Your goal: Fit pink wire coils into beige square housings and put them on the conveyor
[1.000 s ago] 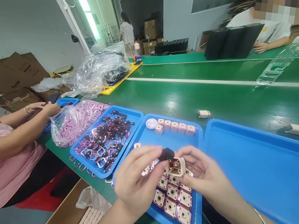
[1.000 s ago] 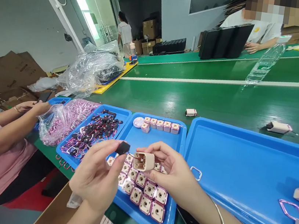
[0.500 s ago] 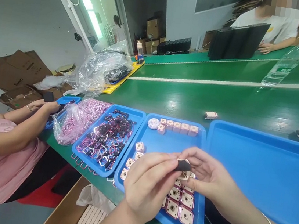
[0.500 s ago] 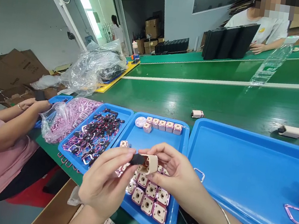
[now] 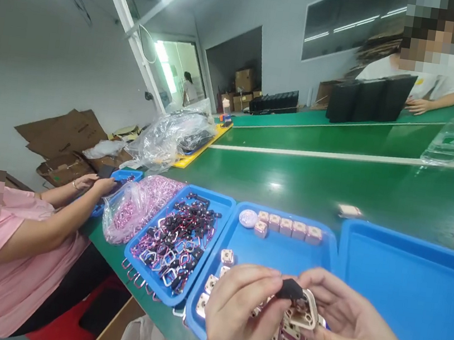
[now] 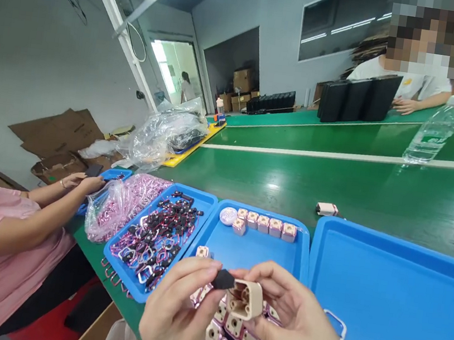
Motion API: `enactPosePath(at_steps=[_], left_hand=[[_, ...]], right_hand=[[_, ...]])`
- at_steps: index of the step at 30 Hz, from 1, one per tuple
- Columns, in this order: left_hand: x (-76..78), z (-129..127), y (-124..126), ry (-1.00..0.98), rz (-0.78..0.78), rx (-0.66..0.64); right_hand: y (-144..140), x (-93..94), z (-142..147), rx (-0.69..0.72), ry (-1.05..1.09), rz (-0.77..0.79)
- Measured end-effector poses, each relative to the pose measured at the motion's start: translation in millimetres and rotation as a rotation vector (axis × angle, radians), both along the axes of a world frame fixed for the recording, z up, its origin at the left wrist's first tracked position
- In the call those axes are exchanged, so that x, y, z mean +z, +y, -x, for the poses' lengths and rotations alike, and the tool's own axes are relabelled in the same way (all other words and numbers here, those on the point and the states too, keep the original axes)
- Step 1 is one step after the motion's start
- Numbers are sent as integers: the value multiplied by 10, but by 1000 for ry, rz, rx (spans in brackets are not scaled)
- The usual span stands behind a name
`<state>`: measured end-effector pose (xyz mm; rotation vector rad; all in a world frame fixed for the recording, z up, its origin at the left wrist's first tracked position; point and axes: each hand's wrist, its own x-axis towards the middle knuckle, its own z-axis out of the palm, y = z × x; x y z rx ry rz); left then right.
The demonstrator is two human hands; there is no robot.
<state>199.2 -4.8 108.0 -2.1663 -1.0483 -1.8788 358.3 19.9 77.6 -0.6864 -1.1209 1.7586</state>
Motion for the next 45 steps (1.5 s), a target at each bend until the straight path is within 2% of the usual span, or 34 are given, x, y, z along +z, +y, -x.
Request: enactPosePath(at_steps=[5,13,24,31,39,45], left_hand=[[-59,-19,25,-49,22,-2],[-14,-113,25,-184,34,-116],[11,-33,-41,26,5,-61],[18,-24,-29,12,11,-104],[13,-41,-17,49,3,-83],[31,-70,-4,46,19,-142]], right_hand=[[14,63,-16,3,-46,-11],[3,178,-86,57,-38,2],[-24,170,-121,47,-73,37],[-19,194,-121,29,-122,61],[-34,151,-120,31,-159,55],[-54,171,-139,24,-163,81]])
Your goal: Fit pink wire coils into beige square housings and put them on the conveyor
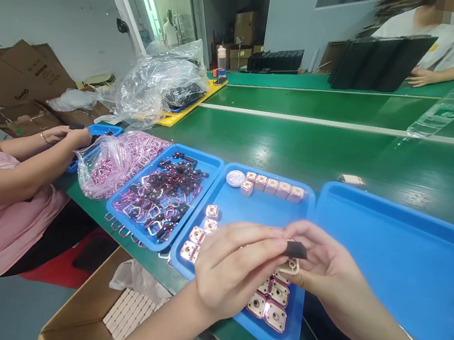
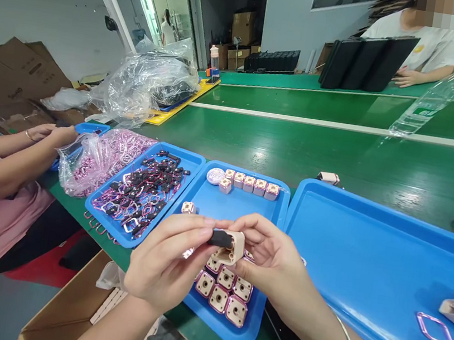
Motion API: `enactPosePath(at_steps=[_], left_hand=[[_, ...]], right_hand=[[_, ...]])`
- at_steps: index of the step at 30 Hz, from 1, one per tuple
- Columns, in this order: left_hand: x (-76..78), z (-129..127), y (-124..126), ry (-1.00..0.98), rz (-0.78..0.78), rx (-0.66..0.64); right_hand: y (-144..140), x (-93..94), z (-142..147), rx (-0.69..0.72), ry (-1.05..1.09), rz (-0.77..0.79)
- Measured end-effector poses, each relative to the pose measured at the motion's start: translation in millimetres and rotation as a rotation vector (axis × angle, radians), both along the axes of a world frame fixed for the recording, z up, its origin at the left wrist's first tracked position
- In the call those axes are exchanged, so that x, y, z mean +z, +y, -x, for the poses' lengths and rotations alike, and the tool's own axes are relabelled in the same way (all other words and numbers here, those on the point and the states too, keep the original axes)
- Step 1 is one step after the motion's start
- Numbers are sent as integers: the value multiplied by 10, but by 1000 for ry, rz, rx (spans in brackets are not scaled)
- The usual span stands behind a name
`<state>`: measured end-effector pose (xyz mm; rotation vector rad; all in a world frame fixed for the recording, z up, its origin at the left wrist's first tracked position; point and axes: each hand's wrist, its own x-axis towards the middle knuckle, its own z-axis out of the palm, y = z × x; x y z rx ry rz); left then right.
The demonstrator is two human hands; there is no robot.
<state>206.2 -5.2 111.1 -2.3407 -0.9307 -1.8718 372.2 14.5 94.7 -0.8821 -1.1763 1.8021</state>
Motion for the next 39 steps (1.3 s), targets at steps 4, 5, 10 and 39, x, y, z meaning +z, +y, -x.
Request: enactPosePath(at_steps=[4,5,10,39], left_hand=[[-5,-6,10,-10,-15,8],[-7,-5,12,-12,-20,12],[-10,-3,12,-15,-22,27],[-166,-38,-67,-214,165,31]], right_hand=[[10,7,14,11,26,7],[11,7,17,13,24,6],[7,14,18,18,19,0],[-11,-23,18,-79,-31,-115]])
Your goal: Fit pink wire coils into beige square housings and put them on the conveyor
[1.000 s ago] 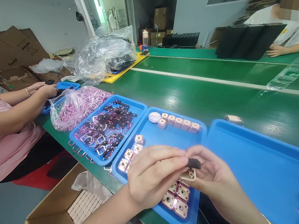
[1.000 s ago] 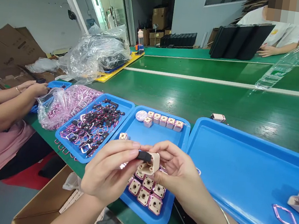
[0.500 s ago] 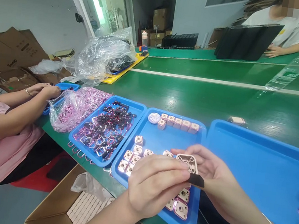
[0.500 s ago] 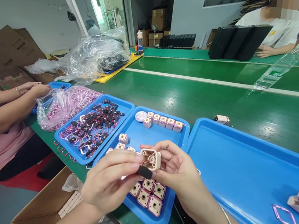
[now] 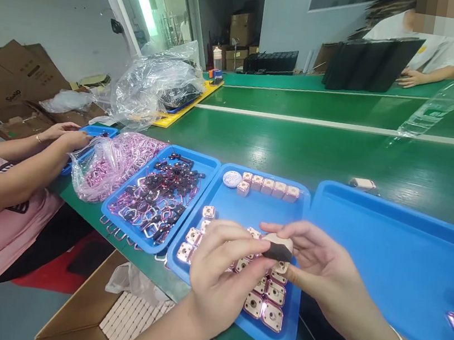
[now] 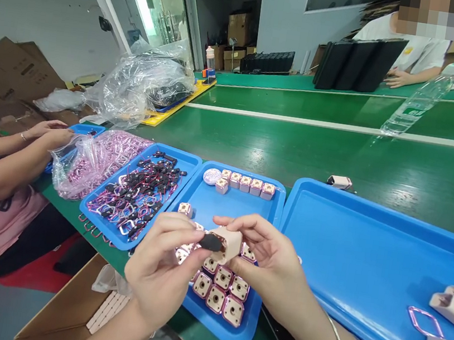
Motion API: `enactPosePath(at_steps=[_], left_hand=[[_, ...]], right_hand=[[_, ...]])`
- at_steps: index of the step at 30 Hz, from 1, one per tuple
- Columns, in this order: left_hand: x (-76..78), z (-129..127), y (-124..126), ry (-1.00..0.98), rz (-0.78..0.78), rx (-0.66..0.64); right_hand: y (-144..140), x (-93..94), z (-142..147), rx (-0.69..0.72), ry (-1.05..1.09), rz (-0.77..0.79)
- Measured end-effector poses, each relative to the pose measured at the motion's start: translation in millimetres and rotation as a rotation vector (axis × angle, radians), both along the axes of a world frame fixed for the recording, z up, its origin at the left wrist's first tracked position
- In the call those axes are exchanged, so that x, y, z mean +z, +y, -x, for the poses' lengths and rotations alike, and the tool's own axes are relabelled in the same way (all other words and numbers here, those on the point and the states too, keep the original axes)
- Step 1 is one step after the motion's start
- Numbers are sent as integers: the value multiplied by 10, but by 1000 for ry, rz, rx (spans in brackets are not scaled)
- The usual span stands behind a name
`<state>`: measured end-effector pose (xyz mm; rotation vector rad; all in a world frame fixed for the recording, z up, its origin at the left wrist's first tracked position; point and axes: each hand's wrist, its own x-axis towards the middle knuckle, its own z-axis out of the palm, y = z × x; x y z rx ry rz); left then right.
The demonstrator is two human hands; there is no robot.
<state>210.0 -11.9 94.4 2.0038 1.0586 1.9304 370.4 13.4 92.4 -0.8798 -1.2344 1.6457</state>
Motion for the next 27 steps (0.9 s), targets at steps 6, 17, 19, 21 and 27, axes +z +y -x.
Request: enactPosePath(at_steps=[6,17,19,21,27], left_hand=[[-24,-77,-1,-122,75,-78],[-54,-65,-14,-179,191,-50],[-60,-69,-8,-149,180,-66],[-61,-67,-9,-95,159,-45],[5,-44,-91,173,173,234]], right_hand=[[6,-3,24,11,34,10],[-12,-13,32,37,34,11],[-19,-14,35,60,64,34],[-21,-17,35,80,86,49],[-4,-41,27,-16,16,-39]])
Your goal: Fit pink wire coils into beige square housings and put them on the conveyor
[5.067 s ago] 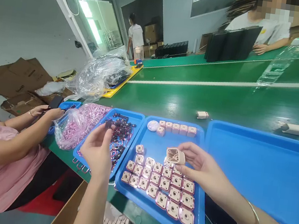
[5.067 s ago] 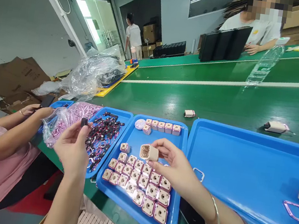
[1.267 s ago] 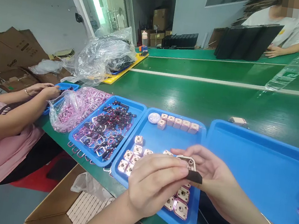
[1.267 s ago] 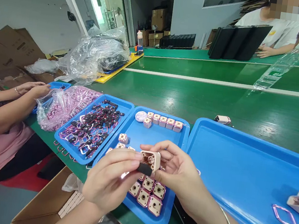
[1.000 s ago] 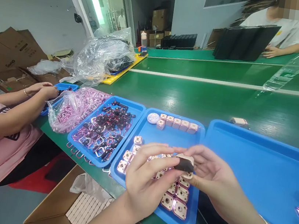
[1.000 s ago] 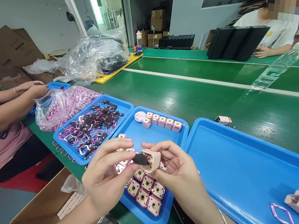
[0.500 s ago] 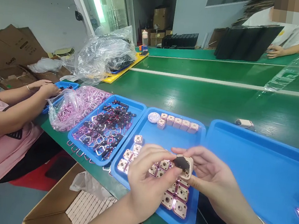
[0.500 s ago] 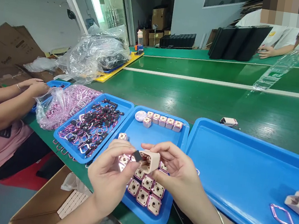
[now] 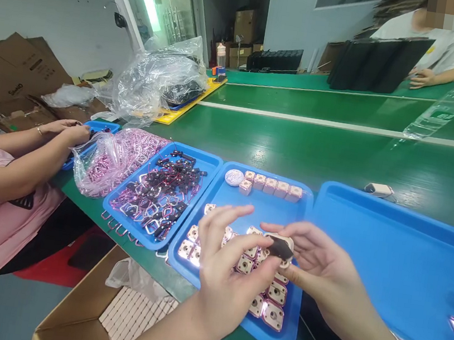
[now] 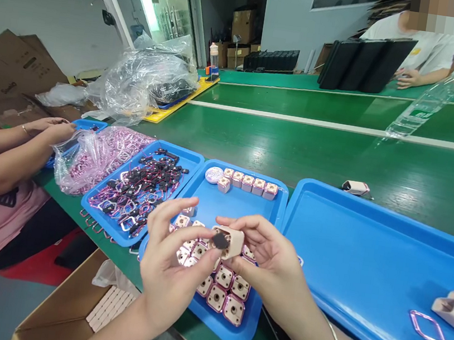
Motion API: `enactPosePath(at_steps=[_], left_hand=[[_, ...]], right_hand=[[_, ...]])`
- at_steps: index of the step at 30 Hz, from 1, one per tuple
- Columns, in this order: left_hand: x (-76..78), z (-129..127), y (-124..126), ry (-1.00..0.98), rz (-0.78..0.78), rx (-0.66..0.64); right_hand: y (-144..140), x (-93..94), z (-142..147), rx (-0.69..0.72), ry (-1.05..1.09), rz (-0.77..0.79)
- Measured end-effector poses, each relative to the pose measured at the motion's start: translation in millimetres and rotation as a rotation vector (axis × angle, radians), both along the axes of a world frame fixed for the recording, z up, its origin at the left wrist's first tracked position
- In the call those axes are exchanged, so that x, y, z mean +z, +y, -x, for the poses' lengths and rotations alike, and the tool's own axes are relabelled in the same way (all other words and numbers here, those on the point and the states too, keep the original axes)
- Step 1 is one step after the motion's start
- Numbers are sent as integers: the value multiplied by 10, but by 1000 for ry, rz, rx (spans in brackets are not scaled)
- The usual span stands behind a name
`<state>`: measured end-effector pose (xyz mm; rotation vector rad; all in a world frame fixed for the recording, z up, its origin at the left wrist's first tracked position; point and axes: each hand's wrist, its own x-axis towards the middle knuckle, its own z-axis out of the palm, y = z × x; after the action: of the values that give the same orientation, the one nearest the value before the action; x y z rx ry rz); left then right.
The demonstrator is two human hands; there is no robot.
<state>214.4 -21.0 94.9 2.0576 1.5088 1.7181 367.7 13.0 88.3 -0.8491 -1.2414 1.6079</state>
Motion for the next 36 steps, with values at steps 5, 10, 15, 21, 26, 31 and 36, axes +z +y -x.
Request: enactPosePath(at_steps=[5,10,15,21,26,31,36], left_hand=[[82,-37,-25,11,148,110],[146,47,17,19,289,18],[190,190,91,-62,312,-289],[118,225,183,-119,275,-371],[5,191,211,-169,204,-318],[20,237,254,-57,151,-363],[80,289,296,54,264,-477]], right_hand=[[-23,-100,13,-123,-161,-204],[-28,-182,13,-212,-296,-367],[-5,-131,-17,-108,-266,-302],[13,-87,8,-76,-193,-143],[2,-81,46,-58,-143,-34],[17,-85,25,-81,-170,-65],[-19,-109,42,-85,-230,-113]])
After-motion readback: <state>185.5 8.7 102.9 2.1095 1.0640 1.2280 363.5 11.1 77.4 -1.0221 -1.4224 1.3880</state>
